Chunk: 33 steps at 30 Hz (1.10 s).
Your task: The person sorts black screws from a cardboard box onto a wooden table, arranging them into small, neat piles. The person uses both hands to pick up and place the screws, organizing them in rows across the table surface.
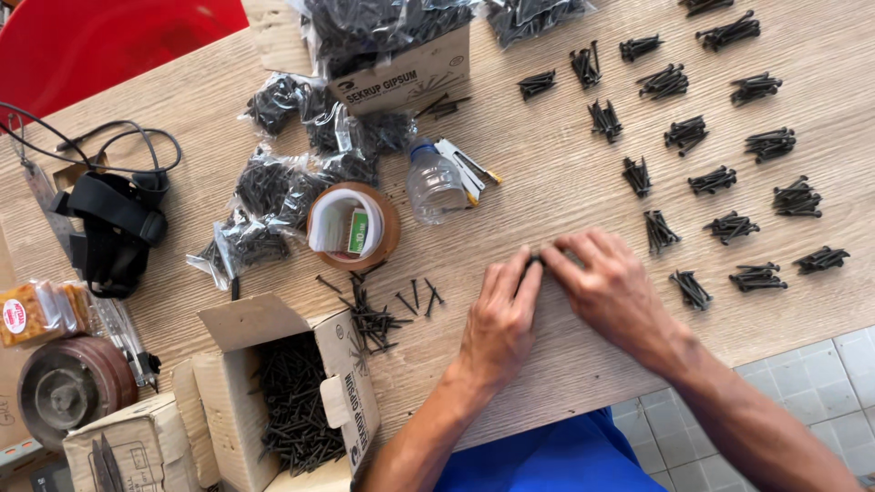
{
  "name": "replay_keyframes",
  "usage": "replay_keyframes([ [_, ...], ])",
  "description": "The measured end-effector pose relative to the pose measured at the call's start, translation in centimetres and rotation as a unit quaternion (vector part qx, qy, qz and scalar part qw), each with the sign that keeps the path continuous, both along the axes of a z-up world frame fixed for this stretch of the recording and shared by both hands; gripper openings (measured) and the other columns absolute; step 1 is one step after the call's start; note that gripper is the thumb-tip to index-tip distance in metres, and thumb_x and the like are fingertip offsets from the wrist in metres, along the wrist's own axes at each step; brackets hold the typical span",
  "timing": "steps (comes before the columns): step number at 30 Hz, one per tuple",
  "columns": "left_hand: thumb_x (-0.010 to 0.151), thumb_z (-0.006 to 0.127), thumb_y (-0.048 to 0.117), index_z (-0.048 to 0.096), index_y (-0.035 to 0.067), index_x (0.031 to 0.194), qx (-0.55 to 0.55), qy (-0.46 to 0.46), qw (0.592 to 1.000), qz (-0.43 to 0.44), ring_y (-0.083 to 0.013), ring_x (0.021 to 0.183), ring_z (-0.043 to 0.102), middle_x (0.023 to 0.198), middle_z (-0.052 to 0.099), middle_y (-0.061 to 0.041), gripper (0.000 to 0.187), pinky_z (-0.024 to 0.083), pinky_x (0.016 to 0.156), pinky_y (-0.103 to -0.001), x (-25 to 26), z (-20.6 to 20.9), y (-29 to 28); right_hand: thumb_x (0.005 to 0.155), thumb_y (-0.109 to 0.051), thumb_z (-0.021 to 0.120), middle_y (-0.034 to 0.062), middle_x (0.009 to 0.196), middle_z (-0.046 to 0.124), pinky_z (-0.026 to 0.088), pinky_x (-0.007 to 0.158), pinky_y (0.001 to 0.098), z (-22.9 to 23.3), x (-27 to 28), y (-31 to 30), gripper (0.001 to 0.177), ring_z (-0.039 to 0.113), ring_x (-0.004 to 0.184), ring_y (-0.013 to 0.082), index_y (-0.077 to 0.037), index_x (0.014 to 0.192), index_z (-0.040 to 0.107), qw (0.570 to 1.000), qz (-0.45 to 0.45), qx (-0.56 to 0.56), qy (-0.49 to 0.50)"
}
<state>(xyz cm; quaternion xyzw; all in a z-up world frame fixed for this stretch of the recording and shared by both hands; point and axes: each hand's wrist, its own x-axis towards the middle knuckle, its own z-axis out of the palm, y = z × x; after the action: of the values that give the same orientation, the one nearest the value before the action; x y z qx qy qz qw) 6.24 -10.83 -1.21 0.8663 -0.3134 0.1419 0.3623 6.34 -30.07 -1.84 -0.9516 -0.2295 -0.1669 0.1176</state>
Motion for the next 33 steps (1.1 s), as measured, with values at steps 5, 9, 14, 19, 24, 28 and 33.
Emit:
replay_keyframes([
  [5, 0.091, 0.063, -0.008, 0.068, -0.009, 0.123, 0.066, -0.06, 0.994, 0.063, -0.0387, 0.1, 0.067, 0.129, 0.066, -0.03, 0.033, 0.062, 0.085, -0.044, 4.9, -0.6, -4.3, 0.102, -0.019, 0.067, 0.0028, 0.104, 0.069, 0.052, 0.083, 0.0397, 0.0, 6.7, -2.9, 0.014, 0.068, 0.104, 0.027, -0.019, 0.113, 0.076, 0.997, -0.022, -0.065, -0.04],
  [9, 0.086, 0.064, -0.004, 0.066, -0.007, 0.13, 0.108, -0.011, 0.988, 0.111, -0.0383, 0.098, 0.068, 0.139, 0.063, -0.031, 0.044, 0.064, 0.07, -0.043, 8.9, -1.8, -7.4, 0.102, -0.026, 0.071, -0.0034, 0.104, 0.071, 0.049, 0.088, 0.0349, -1.1, 12.4, -5.1, 0.01, 0.067, 0.109, 0.0221, -0.027, 0.109, 0.077, 0.99, -0.037, -0.1, -0.094],
  [14, 0.088, 0.064, -0.003, 0.062, -0.008, 0.135, 0.116, 0.021, 0.985, 0.126, -0.0404, 0.097, 0.07, 0.143, 0.057, -0.035, 0.047, 0.065, 0.065, -0.047, 11.4, -2.7, -9.1, 0.1, -0.028, 0.074, -0.0046, 0.105, 0.072, 0.047, 0.091, 0.0358, -1.2, 15.9, -6.1, 0.008, 0.065, 0.113, 0.0212, -0.026, 0.106, 0.077, 0.99, -0.032, -0.088, -0.103],
  [19, 0.089, 0.063, -0.005, 0.06, -0.008, 0.137, 0.105, 0.05, 0.987, 0.108, -0.0422, 0.1, 0.071, 0.146, 0.055, -0.036, 0.048, 0.065, 0.067, -0.047, 11.7, -2.6, -8.7, 0.1, -0.027, 0.074, -0.0035, 0.108, 0.072, 0.046, 0.095, 0.0377, -0.7, 16.2, -6.3, 0.01, 0.064, 0.115, 0.0221, -0.024, 0.109, 0.077, 0.993, -0.022, -0.077, -0.083],
  [24, 0.087, 0.059, -0.008, 0.058, -0.005, 0.141, 0.084, 0.075, 0.989, 0.092, -0.042, 0.1, 0.068, 0.149, 0.052, -0.036, 0.053, 0.064, 0.069, -0.046, 11.5, -2.0, -8.2, 0.092, -0.028, 0.081, -0.0027, 0.114, 0.072, 0.045, 0.094, 0.0378, 0.1, 16.4, -6.3, 0.026, 0.063, 0.116, 0.0227, -0.023, 0.116, 0.076, 0.997, -0.007, -0.068, -0.048],
  [28, 0.087, 0.06, -0.007, 0.057, -0.004, 0.141, 0.076, 0.066, 0.991, 0.093, -0.0427, 0.1, 0.068, 0.15, 0.05, -0.036, 0.055, 0.064, 0.072, -0.048, 11.4, -1.9, -8.1, 0.088, -0.029, 0.083, -0.0015, 0.116, 0.072, 0.045, 0.095, 0.0385, 0.8, 16.4, -6.4, 0.032, 0.063, 0.118, 0.0235, -0.021, 0.118, 0.076, 0.998, -0.002, -0.061, -0.032],
  [33, 0.092, 0.06, -0.007, 0.06, -0.008, 0.136, 0.025, 0.019, 0.997, 0.075, -0.0512, 0.103, 0.071, 0.142, 0.055, -0.039, 0.043, 0.063, 0.079, -0.053, 10.5, 0.8, -7.0, 0.081, -0.031, 0.088, -0.0014, 0.119, 0.073, 0.045, 0.095, 0.0388, 2.1, 15.7, -6.4, 0.045, 0.065, 0.118, 0.0239, -0.022, 0.123, 0.077, 0.997, 0.001, -0.071, -0.035],
])
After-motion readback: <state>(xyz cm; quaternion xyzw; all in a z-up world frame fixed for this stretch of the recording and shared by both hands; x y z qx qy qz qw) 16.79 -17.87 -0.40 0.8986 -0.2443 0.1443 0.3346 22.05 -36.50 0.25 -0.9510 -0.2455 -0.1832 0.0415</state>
